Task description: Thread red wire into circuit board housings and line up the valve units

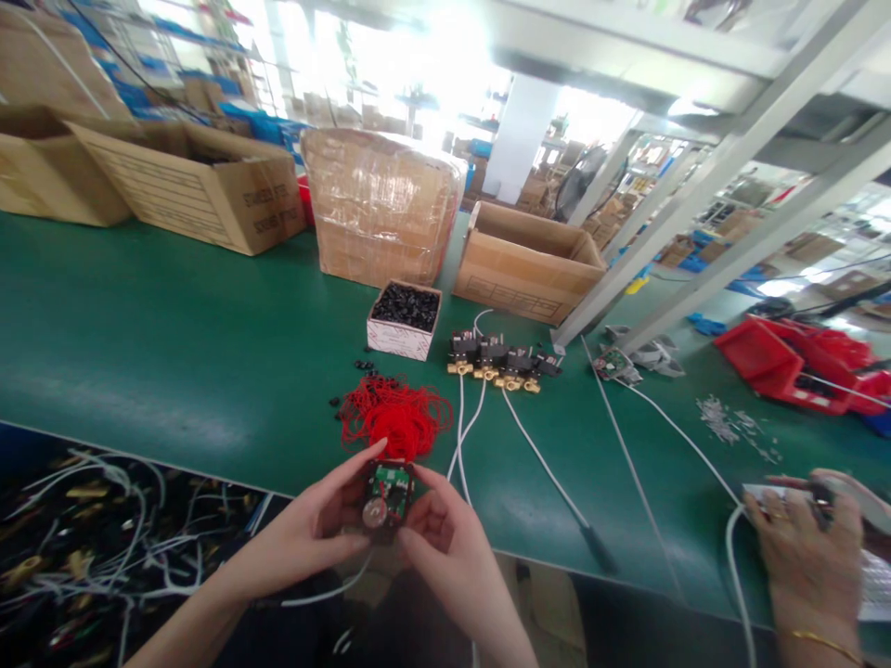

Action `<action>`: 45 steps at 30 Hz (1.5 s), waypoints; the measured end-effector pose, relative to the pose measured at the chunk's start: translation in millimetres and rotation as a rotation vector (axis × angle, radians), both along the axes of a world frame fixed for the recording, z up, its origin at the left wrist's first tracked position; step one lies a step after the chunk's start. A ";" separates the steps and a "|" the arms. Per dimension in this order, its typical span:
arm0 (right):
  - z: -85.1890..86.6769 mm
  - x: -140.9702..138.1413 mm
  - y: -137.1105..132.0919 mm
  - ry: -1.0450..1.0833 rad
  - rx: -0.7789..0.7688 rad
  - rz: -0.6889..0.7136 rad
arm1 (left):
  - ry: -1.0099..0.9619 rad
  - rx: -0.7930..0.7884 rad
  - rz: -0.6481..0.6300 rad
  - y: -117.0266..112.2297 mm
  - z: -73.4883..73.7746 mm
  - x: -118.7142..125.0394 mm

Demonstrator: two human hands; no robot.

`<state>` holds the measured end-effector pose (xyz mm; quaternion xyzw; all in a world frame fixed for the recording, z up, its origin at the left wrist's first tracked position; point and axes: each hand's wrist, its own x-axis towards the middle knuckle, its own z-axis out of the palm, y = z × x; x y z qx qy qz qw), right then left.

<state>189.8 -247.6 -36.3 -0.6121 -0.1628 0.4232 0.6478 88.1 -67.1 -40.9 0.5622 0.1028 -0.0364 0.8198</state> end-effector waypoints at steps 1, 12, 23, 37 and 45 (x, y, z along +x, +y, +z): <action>-0.7 0.2 0.1 0.007 0.012 -0.009 | -0.003 0.020 0.017 -1.2 -0.8 1.7; -5.9 6.3 -14.4 -0.204 0.011 -0.288 | 0.158 -0.118 0.432 -12.0 20.8 25.3; -8.3 -22.6 -11.0 -0.292 -0.016 -0.384 | 0.194 -0.125 0.477 -33.7 38.4 47.1; -5.7 -6.1 -11.9 0.318 0.303 -0.346 | 0.141 -0.295 0.328 -54.6 39.8 68.4; -5.1 -3.7 -45.3 0.383 0.409 -0.428 | 0.096 -0.299 0.028 -61.5 29.2 75.4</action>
